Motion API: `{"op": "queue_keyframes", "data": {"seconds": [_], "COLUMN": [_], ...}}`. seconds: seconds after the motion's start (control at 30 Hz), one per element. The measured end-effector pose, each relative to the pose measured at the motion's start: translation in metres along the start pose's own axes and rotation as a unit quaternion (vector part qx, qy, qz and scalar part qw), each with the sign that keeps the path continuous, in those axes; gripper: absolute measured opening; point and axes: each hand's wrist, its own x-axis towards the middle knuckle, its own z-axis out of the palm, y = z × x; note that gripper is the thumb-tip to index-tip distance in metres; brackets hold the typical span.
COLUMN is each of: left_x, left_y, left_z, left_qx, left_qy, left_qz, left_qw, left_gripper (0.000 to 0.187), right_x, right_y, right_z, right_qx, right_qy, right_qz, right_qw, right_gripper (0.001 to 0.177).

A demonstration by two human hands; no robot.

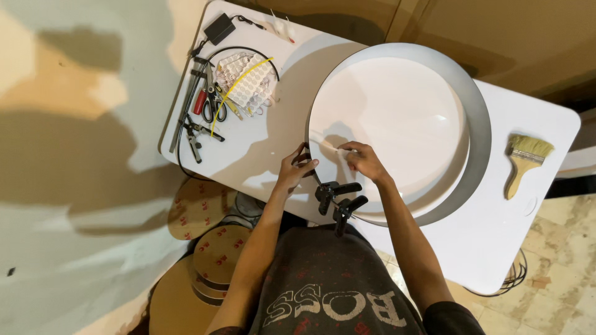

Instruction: The person secures a circular metal frame onto a white circular base using clamps. They then apply a white adhesive or sealant along the inner edge of the frame using a small tube, working their way around the circumference.

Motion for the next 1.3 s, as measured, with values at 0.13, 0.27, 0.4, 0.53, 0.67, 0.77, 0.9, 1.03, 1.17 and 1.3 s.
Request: {"op": "queue_keyframes", "data": {"seconds": [0.13,0.27,0.4,0.53,0.67,0.77,0.9,1.03,1.17,1.3], "left_x": [0.003,-0.006,0.001,0.004,0.000,0.003,0.005,-0.003,0.002,0.004], "left_y": [-0.007,0.012,0.007,-0.001,0.006,0.003,-0.002,0.011,0.008,0.007], "left_z": [-0.004,0.004,-0.002,-0.006,-0.002,-0.002,-0.004,0.003,-0.001,-0.001], "left_qx": [0.022,0.033,0.049,0.040,0.048,0.045,0.043,0.049,0.046,0.042], "left_qy": [0.004,0.001,0.003,0.004,0.004,0.007,0.004,0.008,0.005,0.011], "left_qz": [-0.010,-0.011,-0.011,-0.007,0.000,0.003,0.019,0.024,0.022,0.016], "left_qw": [1.000,0.999,0.999,0.999,0.999,0.999,0.999,0.998,0.999,0.999], "left_gripper": [0.098,0.099,0.096,0.094,0.093,0.093,0.092,0.091,0.091,0.096], "right_x": [-0.004,0.007,0.018,0.031,0.039,0.044,0.049,0.033,0.029,0.021], "right_y": [-0.005,-0.001,0.011,0.033,0.040,0.039,0.040,0.012,0.016,-0.020], "right_z": [0.002,0.001,0.002,0.003,0.009,0.016,0.023,0.024,0.033,0.042], "right_qx": [-0.050,-0.016,0.004,0.030,0.031,0.037,0.025,0.054,0.182,0.229], "right_qy": [0.016,0.023,0.038,0.052,0.076,0.088,0.104,0.102,0.064,0.015], "right_qz": [-0.049,-0.067,-0.078,-0.077,-0.061,-0.060,-0.059,-0.072,-0.076,-0.100], "right_qw": [0.997,0.997,0.996,0.995,0.995,0.994,0.993,0.991,0.978,0.968], "right_gripper": [0.039,0.036,0.032,0.030,0.028,0.028,0.028,0.026,0.025,0.037]}}
